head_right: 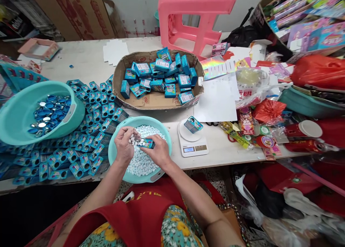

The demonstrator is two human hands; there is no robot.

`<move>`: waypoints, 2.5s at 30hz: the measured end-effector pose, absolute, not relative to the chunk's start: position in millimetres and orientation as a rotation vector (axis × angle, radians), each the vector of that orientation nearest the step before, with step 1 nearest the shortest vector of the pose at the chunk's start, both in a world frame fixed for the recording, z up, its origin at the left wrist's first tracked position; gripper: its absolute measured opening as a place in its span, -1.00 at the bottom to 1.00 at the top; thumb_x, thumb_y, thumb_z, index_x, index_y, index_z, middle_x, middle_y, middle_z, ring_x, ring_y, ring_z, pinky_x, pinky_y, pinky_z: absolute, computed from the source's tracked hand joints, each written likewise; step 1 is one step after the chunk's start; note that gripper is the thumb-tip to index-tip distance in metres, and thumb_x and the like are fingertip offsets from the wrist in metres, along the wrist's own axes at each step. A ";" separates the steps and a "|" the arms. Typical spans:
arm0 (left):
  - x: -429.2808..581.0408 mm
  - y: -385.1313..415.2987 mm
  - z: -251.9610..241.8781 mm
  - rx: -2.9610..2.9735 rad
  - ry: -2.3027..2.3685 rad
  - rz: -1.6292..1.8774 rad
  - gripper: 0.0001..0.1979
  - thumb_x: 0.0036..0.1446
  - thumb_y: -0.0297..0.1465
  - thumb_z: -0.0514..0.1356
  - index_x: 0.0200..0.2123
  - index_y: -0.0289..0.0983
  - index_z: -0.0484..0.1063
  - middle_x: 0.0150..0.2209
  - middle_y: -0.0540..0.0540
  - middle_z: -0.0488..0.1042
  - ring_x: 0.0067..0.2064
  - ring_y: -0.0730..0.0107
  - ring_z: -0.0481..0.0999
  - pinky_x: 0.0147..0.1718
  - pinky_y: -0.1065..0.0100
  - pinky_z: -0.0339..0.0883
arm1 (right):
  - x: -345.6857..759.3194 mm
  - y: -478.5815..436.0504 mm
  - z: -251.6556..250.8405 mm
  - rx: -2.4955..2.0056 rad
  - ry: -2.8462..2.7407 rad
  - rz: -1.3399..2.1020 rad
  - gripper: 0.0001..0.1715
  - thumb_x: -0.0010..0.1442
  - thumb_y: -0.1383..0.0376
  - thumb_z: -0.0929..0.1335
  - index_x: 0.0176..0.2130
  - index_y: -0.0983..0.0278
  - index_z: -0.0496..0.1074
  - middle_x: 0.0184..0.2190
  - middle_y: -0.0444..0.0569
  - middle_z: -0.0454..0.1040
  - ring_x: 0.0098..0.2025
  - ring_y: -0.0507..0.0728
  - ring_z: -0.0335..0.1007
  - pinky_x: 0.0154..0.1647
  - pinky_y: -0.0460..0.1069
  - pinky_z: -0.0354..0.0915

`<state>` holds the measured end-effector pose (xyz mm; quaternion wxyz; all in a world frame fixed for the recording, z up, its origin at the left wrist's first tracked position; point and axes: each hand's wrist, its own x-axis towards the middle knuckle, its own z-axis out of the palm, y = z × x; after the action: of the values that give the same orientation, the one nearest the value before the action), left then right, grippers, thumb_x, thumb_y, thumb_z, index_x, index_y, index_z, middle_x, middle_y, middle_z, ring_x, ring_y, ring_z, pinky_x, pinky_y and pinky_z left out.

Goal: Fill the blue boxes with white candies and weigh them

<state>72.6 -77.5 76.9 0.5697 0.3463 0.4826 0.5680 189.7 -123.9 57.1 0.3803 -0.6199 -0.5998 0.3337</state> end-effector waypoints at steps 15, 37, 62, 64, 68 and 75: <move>84.7 -76.0 77.2 0.788 1.125 1.362 -0.83 0.05 -0.31 0.21 -0.43 -0.29 0.31 -0.59 0.07 0.32 -0.57 0.54 0.34 -0.60 0.51 0.18 | 196.5 -123.2 51.3 -1.516 -1.483 0.883 -0.58 -0.11 0.29 0.53 -0.20 0.20 0.47 -0.27 -0.08 0.47 -0.18 0.14 0.40 -0.13 0.01 0.29; 57.7 -54.0 11.7 2.025 1.424 0.531 -0.71 0.08 -0.29 0.17 -0.11 -0.23 0.43 -0.05 -0.19 0.42 0.05 0.10 0.36 0.06 0.07 0.18 | 258.2 -156.7 69.7 -1.397 -1.233 0.910 -0.55 -0.09 0.23 0.53 -0.15 0.19 0.47 -0.21 -0.04 0.45 -0.12 0.13 0.40 -0.06 0.03 0.31; 136.7 -32.9 83.3 1.987 1.230 0.698 -0.63 0.00 -0.25 0.27 -0.09 -0.19 0.39 -0.19 -0.07 0.47 -0.19 0.25 0.45 -0.17 0.31 0.28 | 384.8 -128.1 -10.3 -1.768 -0.891 0.467 -0.34 -0.06 0.14 0.48 0.01 0.29 0.35 -0.02 0.10 0.35 0.05 0.23 0.28 0.07 0.16 0.24; 124.8 -54.3 84.9 1.884 1.216 0.638 -0.60 -0.04 -0.25 0.30 -0.09 -0.16 0.41 -0.17 -0.06 0.48 -0.16 0.22 0.46 -0.15 0.30 0.29 | 369.4 -143.0 13.4 -1.760 -0.980 0.376 -0.25 -0.06 0.16 0.49 0.09 0.25 0.28 0.08 0.13 0.28 0.17 0.26 0.16 0.18 0.20 0.13; 107.7 -89.6 80.1 1.679 1.044 0.431 -0.58 -0.10 -0.28 0.34 -0.10 -0.12 0.45 -0.13 -0.05 0.50 -0.11 0.20 0.47 -0.10 0.29 0.31 | 312.1 -173.4 53.3 -1.555 -1.168 0.829 -0.17 -0.13 0.18 0.53 0.10 0.24 0.27 0.01 0.07 0.37 0.06 0.23 0.30 0.10 0.11 0.24; 79.1 -76.8 6.5 1.739 1.286 0.342 -0.60 0.10 -0.18 0.12 -0.04 -0.25 0.38 -0.07 -0.22 0.44 -0.03 0.08 0.41 -0.06 0.12 0.29 | 254.9 -197.1 55.2 -1.499 -0.868 1.311 -0.51 -0.11 0.14 0.52 -0.19 0.25 0.41 -0.35 -0.15 0.47 -0.31 0.07 0.39 -0.26 -0.05 0.34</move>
<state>79.1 -76.8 6.5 0.4583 0.7057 0.5221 0.1390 254.9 -197.1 55.2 0.4660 -0.6104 -0.3535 0.5341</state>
